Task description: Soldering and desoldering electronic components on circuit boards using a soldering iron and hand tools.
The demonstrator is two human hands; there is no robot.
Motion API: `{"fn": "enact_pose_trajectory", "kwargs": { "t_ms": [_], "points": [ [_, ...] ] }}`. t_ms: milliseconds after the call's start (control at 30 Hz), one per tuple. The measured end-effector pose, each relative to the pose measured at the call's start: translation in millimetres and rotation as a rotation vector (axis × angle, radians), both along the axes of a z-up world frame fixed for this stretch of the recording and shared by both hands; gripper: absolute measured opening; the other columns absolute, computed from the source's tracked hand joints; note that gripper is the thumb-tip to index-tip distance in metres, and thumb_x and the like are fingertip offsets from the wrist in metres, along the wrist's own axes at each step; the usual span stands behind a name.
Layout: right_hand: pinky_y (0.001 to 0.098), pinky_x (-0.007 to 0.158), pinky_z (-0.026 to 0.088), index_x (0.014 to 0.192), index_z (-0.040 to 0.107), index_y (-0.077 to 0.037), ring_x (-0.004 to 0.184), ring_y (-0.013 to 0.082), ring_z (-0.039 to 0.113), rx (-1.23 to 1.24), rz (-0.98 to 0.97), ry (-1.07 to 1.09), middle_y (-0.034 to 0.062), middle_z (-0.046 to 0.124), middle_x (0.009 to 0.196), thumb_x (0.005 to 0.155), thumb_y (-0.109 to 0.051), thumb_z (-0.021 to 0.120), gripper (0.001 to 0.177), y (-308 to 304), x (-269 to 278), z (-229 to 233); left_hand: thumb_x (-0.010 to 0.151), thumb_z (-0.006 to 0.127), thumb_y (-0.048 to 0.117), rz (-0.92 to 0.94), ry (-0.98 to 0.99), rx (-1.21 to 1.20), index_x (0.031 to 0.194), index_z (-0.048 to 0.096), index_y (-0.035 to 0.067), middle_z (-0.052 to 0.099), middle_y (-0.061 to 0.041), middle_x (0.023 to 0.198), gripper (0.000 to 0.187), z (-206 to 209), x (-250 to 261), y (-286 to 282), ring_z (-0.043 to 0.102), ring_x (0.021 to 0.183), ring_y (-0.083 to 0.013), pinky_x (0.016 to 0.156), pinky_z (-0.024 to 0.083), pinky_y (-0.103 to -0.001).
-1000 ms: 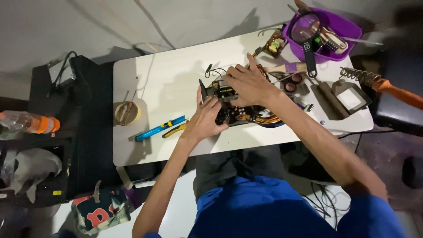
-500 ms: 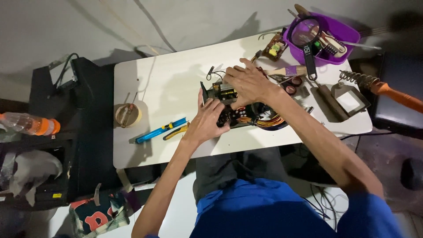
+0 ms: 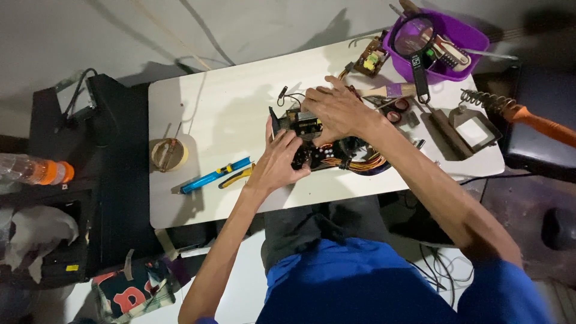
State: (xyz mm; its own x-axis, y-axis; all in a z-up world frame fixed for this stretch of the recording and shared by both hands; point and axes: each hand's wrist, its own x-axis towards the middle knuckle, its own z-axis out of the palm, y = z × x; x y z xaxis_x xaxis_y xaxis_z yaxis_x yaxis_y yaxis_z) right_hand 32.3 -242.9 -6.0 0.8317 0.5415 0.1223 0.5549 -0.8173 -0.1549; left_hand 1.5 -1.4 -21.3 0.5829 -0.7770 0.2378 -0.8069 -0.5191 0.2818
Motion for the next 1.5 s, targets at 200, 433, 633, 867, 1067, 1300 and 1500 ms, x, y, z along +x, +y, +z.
{"fn": "enact_pose_trajectory", "kwargs": {
  "t_ms": [200, 433, 633, 867, 1067, 1300, 1500],
  "points": [
    [0.0574, 0.120, 0.022, 0.126, 0.062, -0.012, 0.108, 0.0347, 0.072, -0.030, 0.000, -0.061, 0.0122, 0.066, 0.128, 0.057, -0.072, 0.079, 0.093, -3, 5, -14, 0.079, 0.065, 0.035, -0.022, 0.038, -0.005, 0.099, 0.060, 0.006, 0.057, -0.013, 0.102, 0.036, 0, 1, 2, 0.057, 0.117, -0.0360, 0.125, 0.001, -0.069],
    [0.0618, 0.120, 0.019, 0.139, 0.060, -0.009, 0.116, 0.0318, 0.065, -0.158, 0.065, 0.036, 0.0112, 0.056, 0.138, 0.067, -0.077, 0.081, 0.101, -2, 7, 6, 0.086, 0.070, 0.031, -0.103, -0.088, -0.065, 0.090, 0.053, 0.002, 0.049, -0.011, 0.092, 0.034, 19, -1, 3, 0.052, 0.097, -0.0296, 0.126, 0.005, -0.066],
    [0.0624, 0.122, 0.013, 0.138, 0.059, -0.006, 0.121, 0.0333, 0.062, -0.104, 0.047, 0.163, 0.0162, 0.057, 0.138, 0.067, -0.069, 0.086, 0.098, 2, 4, 18, 0.086, 0.068, 0.030, -0.121, -0.062, -0.081, 0.086, 0.048, 0.003, 0.045, -0.010, 0.088, 0.033, 18, 0, 3, 0.050, 0.090, -0.0288, 0.126, 0.005, -0.067],
    [0.0626, 0.119, 0.019, 0.134, 0.063, -0.007, 0.107, 0.0343, 0.068, -0.119, 0.057, 0.128, 0.0114, 0.058, 0.132, 0.067, -0.066, 0.087, 0.092, 2, 4, 16, 0.085, 0.072, 0.031, -0.129, -0.057, -0.075, 0.088, 0.050, 0.003, 0.045, -0.009, 0.090, 0.036, 16, 0, 3, 0.051, 0.091, -0.0296, 0.126, 0.003, -0.067],
    [0.0624, 0.117, 0.022, 0.133, 0.067, -0.009, 0.099, 0.0335, 0.070, -0.132, 0.075, -0.025, 0.0093, 0.058, 0.125, 0.069, -0.069, 0.083, 0.089, -3, -2, 6, 0.088, 0.070, 0.030, -0.125, -0.073, -0.055, 0.085, 0.050, 0.002, 0.046, -0.010, 0.089, 0.035, 17, 0, 3, 0.050, 0.092, -0.0298, 0.127, 0.004, -0.065],
    [0.0646, 0.124, 0.026, 0.132, 0.068, -0.017, 0.117, 0.0247, 0.061, -0.199, -0.039, -0.490, 0.0035, 0.064, 0.124, 0.090, -0.053, 0.080, 0.056, 1, -79, 29, 0.091, 0.063, 0.024, -0.139, 0.062, -0.115, 0.104, 0.067, -0.002, 0.066, -0.016, 0.105, 0.029, 45, -7, 0, 0.060, 0.111, -0.0339, 0.126, -0.003, -0.062],
    [0.0810, 0.118, 0.023, 0.086, 0.068, -0.012, 0.110, 0.0266, 0.063, 0.118, -0.017, -0.503, 0.0044, 0.063, 0.084, 0.098, -0.038, 0.076, 0.030, 8, -129, 5, 0.100, 0.059, 0.031, -0.070, 0.089, -0.051, 0.108, 0.069, 0.010, 0.061, -0.004, 0.100, 0.025, 18, 1, 3, 0.063, 0.107, -0.0239, 0.124, 0.001, -0.069]
  ]
}}
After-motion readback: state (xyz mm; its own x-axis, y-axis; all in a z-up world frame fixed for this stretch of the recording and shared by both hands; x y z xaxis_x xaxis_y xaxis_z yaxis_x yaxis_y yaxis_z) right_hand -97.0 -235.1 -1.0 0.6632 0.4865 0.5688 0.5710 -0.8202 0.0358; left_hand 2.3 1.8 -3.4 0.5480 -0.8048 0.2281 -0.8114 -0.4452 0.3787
